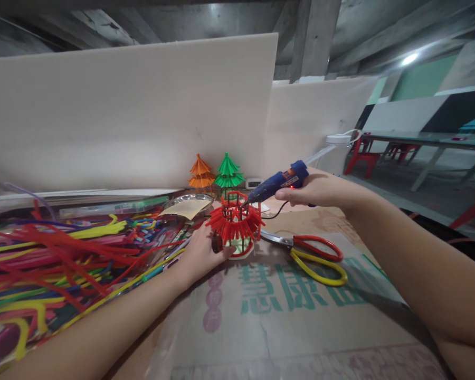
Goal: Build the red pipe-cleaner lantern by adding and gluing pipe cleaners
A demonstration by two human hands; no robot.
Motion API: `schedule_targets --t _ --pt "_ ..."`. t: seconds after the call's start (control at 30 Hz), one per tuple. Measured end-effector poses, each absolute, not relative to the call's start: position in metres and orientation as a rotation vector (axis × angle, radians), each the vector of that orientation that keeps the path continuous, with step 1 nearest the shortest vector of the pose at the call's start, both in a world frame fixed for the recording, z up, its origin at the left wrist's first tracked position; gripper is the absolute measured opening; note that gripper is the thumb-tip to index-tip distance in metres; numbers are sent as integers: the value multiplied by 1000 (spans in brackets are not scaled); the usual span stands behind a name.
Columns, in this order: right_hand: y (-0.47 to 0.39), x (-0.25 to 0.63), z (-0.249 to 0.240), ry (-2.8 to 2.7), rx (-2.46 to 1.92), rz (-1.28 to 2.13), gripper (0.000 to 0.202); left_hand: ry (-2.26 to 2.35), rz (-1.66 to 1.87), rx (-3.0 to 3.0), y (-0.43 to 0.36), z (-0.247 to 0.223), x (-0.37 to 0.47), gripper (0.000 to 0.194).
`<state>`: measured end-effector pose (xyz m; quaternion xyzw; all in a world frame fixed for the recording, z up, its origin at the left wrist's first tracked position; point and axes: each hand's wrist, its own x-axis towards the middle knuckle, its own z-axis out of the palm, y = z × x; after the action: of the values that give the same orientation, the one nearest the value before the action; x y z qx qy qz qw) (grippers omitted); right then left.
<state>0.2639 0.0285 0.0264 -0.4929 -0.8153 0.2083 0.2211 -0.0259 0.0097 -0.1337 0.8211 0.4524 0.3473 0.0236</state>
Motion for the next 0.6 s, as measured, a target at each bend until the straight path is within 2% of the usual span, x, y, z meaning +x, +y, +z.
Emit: schedule_targets --t 0.6 --pt "30 267 26 -2258 -1396 564 53 1421 1062 2554 10 -134 -26 51"
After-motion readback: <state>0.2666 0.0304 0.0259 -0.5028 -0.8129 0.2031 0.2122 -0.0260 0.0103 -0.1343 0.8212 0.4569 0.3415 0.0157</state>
